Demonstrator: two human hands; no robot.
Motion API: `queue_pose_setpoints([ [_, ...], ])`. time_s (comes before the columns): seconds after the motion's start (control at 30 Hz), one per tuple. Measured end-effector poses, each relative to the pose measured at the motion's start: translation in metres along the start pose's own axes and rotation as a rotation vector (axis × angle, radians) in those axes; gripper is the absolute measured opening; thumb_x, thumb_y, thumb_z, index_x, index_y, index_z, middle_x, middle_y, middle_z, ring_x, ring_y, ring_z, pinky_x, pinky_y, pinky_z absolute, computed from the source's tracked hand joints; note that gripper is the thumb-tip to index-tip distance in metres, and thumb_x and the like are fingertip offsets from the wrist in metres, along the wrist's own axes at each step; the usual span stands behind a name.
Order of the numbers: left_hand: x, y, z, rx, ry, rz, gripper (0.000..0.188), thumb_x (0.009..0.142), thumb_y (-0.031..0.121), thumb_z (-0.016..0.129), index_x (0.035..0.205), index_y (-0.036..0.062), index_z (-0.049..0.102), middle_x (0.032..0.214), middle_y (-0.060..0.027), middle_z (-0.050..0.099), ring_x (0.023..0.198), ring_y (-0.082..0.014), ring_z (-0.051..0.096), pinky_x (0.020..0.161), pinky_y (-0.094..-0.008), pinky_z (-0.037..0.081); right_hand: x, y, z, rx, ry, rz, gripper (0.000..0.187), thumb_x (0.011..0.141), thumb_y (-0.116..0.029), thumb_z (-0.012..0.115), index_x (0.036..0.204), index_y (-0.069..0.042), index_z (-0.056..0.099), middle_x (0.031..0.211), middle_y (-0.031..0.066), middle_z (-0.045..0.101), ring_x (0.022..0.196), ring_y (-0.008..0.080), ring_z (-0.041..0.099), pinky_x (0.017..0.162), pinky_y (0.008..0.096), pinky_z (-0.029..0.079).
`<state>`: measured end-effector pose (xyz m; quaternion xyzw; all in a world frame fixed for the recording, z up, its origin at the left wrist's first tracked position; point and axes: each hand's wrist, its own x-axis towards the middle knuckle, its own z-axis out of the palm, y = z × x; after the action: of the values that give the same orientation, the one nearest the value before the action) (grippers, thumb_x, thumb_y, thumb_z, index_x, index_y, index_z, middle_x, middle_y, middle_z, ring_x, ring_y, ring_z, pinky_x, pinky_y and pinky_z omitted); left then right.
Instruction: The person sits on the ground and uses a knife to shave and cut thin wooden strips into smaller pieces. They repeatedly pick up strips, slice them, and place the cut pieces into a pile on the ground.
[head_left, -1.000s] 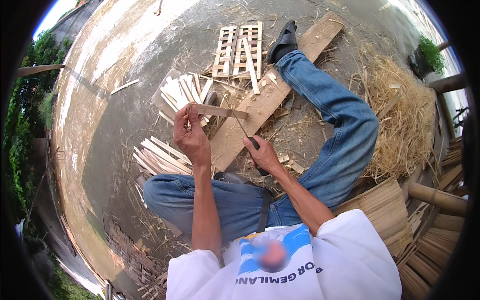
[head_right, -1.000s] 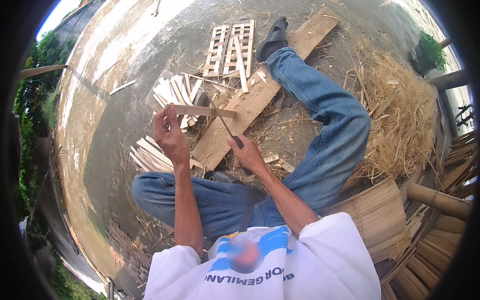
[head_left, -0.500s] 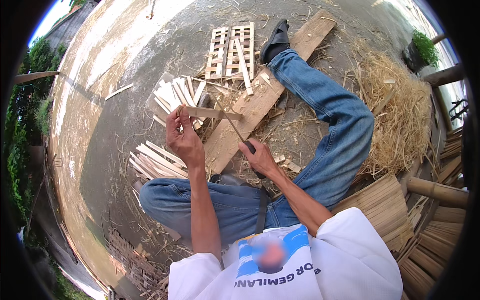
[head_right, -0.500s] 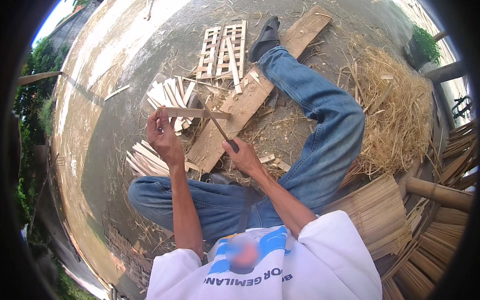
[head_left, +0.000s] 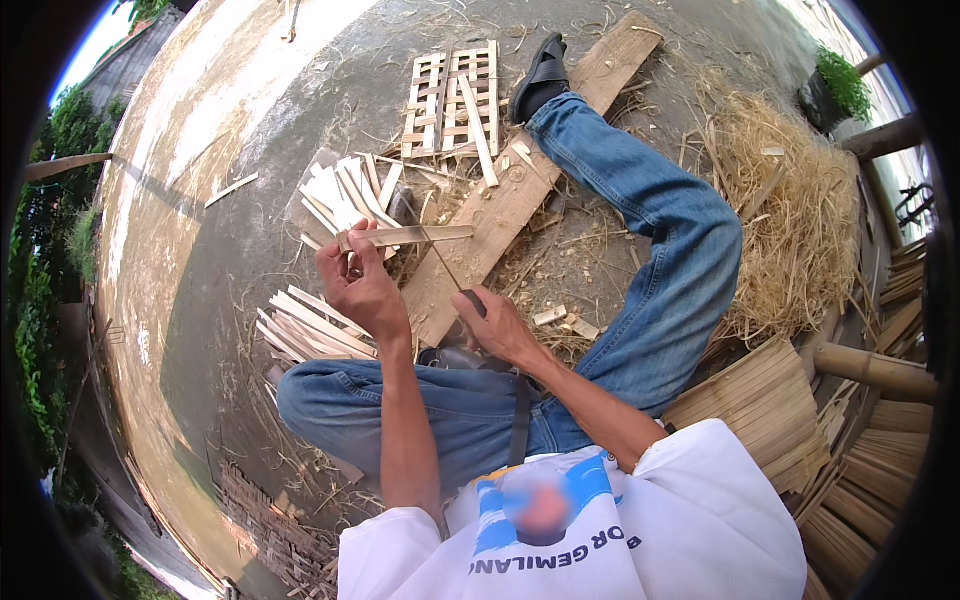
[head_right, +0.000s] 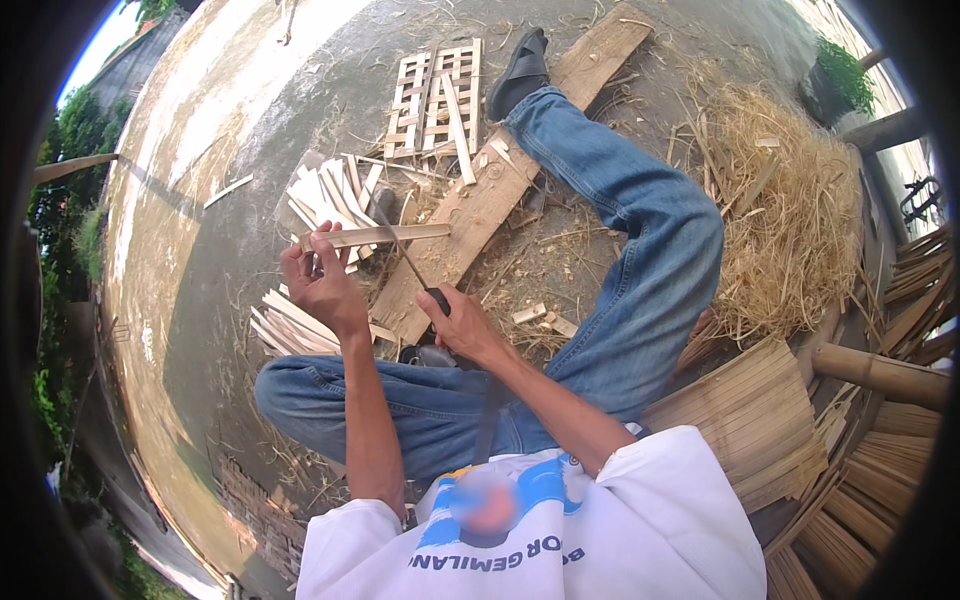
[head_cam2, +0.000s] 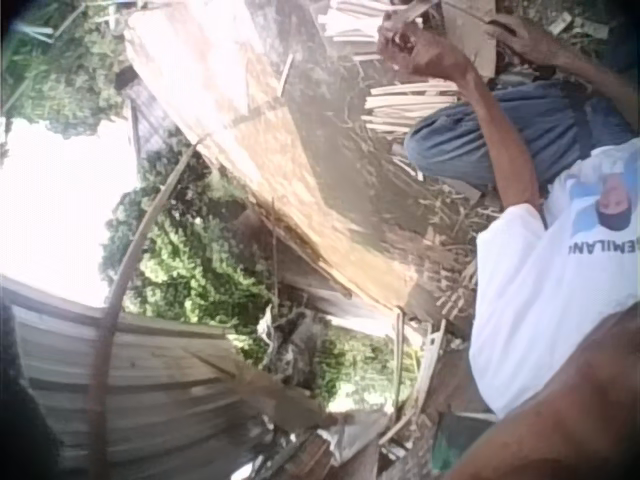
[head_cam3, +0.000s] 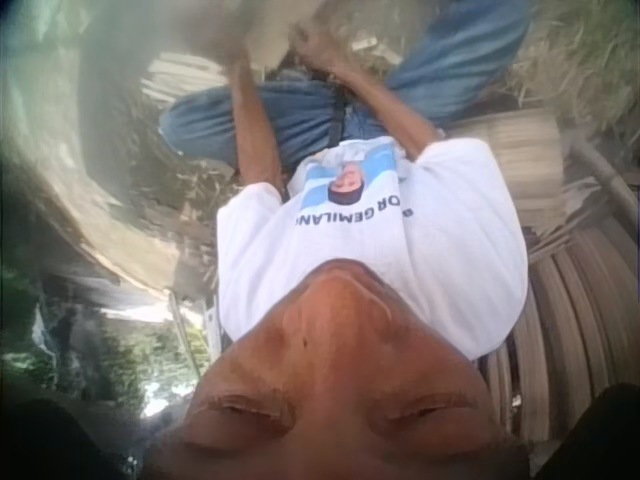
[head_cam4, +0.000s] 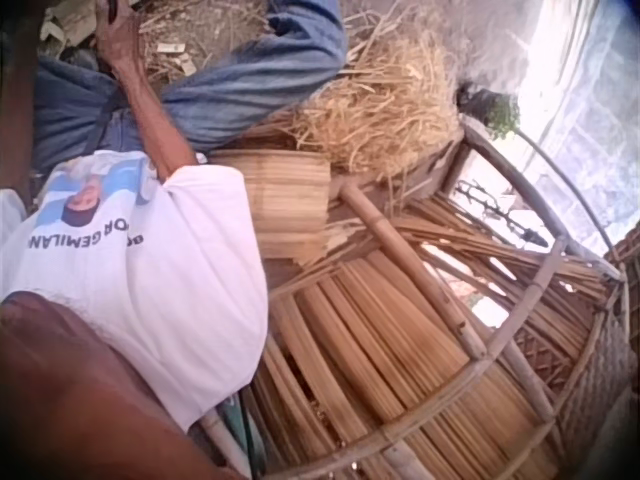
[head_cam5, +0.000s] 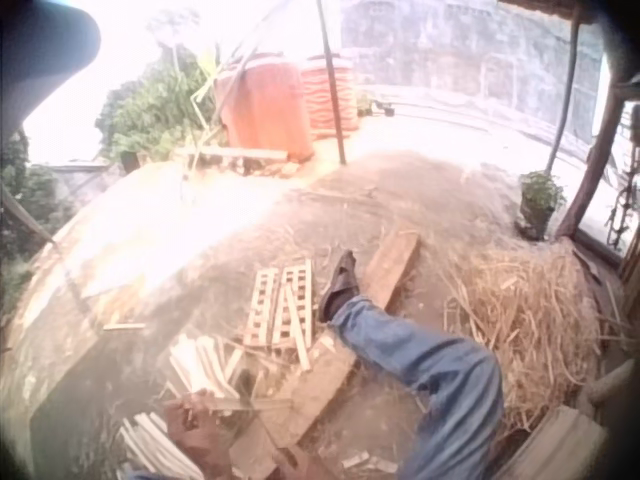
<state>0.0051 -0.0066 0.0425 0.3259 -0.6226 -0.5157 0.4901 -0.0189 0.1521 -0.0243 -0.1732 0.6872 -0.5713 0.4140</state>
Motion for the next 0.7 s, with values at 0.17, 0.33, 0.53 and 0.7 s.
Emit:
queue_pose_setpoints([
  [0.17,0.003,0.001,-0.001,-0.015,0.016,-0.047,0.012,0.105,0.009,0.057,0.104,0.0034,0.047,0.115,-0.0214,0.069,0.108,-0.0301,0.071,0.084,-0.0400,0.068,0.009,0.017,0.007,-0.015,0.094,-0.064,0.050,0.103,-0.047,0.059,0.091,0.002,0.058,0.058,0.0130,0.059,0.047,0.0223,0.062,0.050,0.0394,0.051],
  [0.33,0.009,-0.002,0.001,-0.040,0.015,-0.004,0.011,0.105,0.009,0.057,0.105,0.0028,0.047,0.113,-0.0201,0.068,0.108,-0.0303,0.071,0.085,-0.0417,0.068,0.011,0.023,-0.003,-0.044,0.086,-0.044,0.051,0.103,-0.048,0.059,0.090,0.001,0.058,0.058,0.0113,0.057,0.049,0.0231,0.063,0.048,0.0390,0.049],
  [0.53,0.001,0.006,-0.003,-0.007,-0.005,-0.022,0.011,0.105,0.008,0.057,0.103,0.0018,0.048,0.113,-0.0203,0.068,0.109,-0.0297,0.071,0.087,-0.0419,0.067,0.029,0.066,-0.017,-0.021,0.126,0.255,0.054,0.103,-0.051,0.057,0.092,0.001,0.057,0.061,0.0149,0.058,0.057,0.0301,0.066,0.055,0.0446,0.049],
  [0.7,0.006,0.006,0.009,-0.006,-0.031,0.051,0.010,0.104,0.008,0.057,0.103,0.0020,0.049,0.113,-0.0180,0.068,0.108,-0.0282,0.071,0.088,-0.0416,0.067,0.035,0.076,-0.009,-0.229,0.172,-0.068,0.058,0.103,-0.053,0.054,0.091,0.004,0.059,0.066,0.0123,0.061,0.052,0.0201,0.063,0.052,0.0363,0.051],
])
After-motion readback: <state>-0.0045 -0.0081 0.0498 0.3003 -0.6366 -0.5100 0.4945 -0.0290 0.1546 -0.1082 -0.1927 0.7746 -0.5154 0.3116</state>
